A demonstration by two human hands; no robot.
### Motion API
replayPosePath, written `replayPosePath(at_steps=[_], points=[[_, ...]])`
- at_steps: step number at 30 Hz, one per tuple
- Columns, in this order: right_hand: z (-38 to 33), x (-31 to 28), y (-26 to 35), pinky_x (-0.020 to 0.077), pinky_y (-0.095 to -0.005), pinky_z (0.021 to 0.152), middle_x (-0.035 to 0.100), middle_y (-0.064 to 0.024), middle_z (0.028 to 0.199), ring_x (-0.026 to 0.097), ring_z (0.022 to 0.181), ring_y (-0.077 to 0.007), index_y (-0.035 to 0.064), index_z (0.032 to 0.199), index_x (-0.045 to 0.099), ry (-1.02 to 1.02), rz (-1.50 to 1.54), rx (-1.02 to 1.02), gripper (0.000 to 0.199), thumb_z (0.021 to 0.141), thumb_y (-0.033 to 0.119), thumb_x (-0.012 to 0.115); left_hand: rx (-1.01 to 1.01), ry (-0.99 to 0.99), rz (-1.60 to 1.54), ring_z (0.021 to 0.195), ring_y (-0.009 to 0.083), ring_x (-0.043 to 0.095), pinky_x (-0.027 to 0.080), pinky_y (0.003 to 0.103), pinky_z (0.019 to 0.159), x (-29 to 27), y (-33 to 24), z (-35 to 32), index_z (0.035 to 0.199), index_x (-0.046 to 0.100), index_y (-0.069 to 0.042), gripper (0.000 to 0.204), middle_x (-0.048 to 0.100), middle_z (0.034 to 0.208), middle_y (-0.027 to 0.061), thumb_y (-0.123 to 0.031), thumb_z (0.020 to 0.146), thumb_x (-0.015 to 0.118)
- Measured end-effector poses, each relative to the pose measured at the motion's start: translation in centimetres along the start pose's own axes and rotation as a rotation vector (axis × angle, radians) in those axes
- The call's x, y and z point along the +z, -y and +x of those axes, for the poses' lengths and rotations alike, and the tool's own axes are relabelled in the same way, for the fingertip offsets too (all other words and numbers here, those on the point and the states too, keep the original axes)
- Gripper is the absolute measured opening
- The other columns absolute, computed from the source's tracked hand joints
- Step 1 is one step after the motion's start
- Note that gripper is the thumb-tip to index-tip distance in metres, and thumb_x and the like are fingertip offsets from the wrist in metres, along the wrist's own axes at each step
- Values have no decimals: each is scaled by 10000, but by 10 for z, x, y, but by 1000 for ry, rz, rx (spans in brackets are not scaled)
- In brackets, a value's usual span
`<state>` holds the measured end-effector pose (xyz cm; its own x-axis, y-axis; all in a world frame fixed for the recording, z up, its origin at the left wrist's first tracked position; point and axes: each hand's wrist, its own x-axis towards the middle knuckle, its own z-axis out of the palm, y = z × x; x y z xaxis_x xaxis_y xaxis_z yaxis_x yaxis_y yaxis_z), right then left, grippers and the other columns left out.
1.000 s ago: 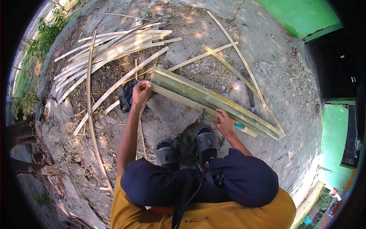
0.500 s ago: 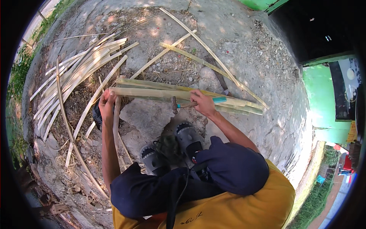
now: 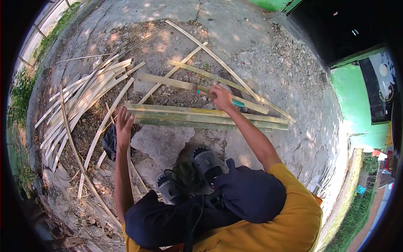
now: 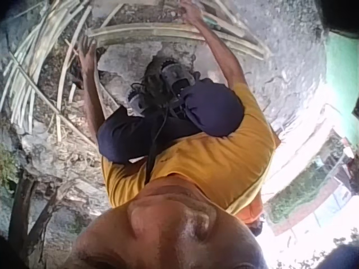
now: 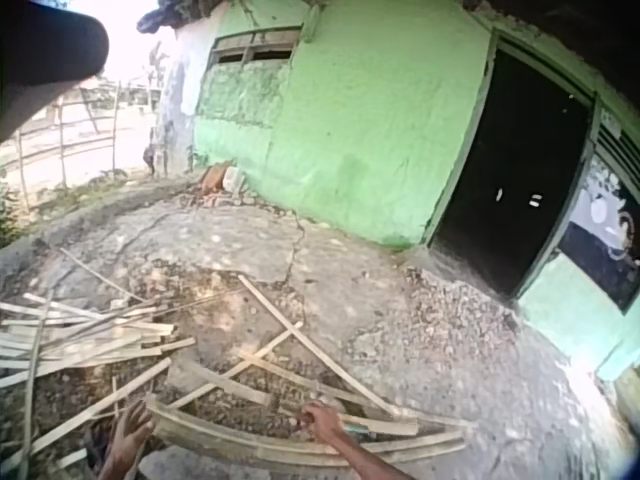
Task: The person assembles a wooden frame by hammering nails into bamboo slats.
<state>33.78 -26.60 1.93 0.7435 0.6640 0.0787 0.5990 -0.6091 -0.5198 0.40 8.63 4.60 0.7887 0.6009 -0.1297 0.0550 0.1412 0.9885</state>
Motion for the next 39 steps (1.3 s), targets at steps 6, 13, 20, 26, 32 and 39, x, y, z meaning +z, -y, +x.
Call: replayPosePath(at_steps=[6, 13, 20, 26, 32, 39], points=[[6, 3, -18, 560, -475, 862, 692, -40, 1186, 683, 1071, -346, 98, 1037, 682, 69, -50, 41, 266, 785, 24, 718, -43, -13, -53, 1514, 349, 414, 360, 439, 1224, -3, 16, -6, 1634, 299, 3, 732, 369, 1668, 212, -177, 1031, 673], [10, 2, -38, 546, -476, 852, 672, -58, 1154, 680, 1038, -350, 76, 1014, 660, 75, -29, 11, 235, 795, 46, 739, -74, -27, -89, 1445, 279, 486, 386, 404, 1182, -12, 20, -14, 1617, 333, 4, 766, 456, 1610, 168, -223, 999, 725], [10, -17, -19, 548, -439, 809, 686, -76, 1116, 687, 971, -339, 68, 955, 654, -24, 41, -135, 186, 798, 53, 753, -23, -153, -13, 1183, 144, 626, 550, 310, 916, -4, 37, -12, 1368, 616, -76, 383, 610, 1407, 67, -153, 1010, 728], [1, -38, 65, 558, -419, 782, 728, -91, 1173, 712, 930, -339, 39, 899, 643, 20, 139, -175, 161, 788, 26, 757, -219, 175, -220, 1180, 241, 678, 592, 393, 995, 55, 14, -25, 1504, 483, -43, 539, 643, 1355, 154, -228, 1046, 698], [-31, -34, 162, 557, -403, 743, 737, -119, 1163, 721, 897, -348, 12, 873, 622, 103, 268, -256, 153, 789, -15, 746, -271, 247, -474, 1272, 307, 644, 562, 431, 1074, 106, -23, -48, 1526, 402, 20, 605, 542, 1485, 210, -387, 1108, 563], [-62, -25, 211, 575, -370, 738, 697, -140, 1342, 738, 971, -294, -7, 838, 611, 202, 288, -301, 183, 754, -69, 761, -311, 31, -442, 1112, 276, 738, 603, 380, 1015, 60, -24, -79, 1276, 597, 76, 483, 720, 1177, 192, -378, 1119, 542]])
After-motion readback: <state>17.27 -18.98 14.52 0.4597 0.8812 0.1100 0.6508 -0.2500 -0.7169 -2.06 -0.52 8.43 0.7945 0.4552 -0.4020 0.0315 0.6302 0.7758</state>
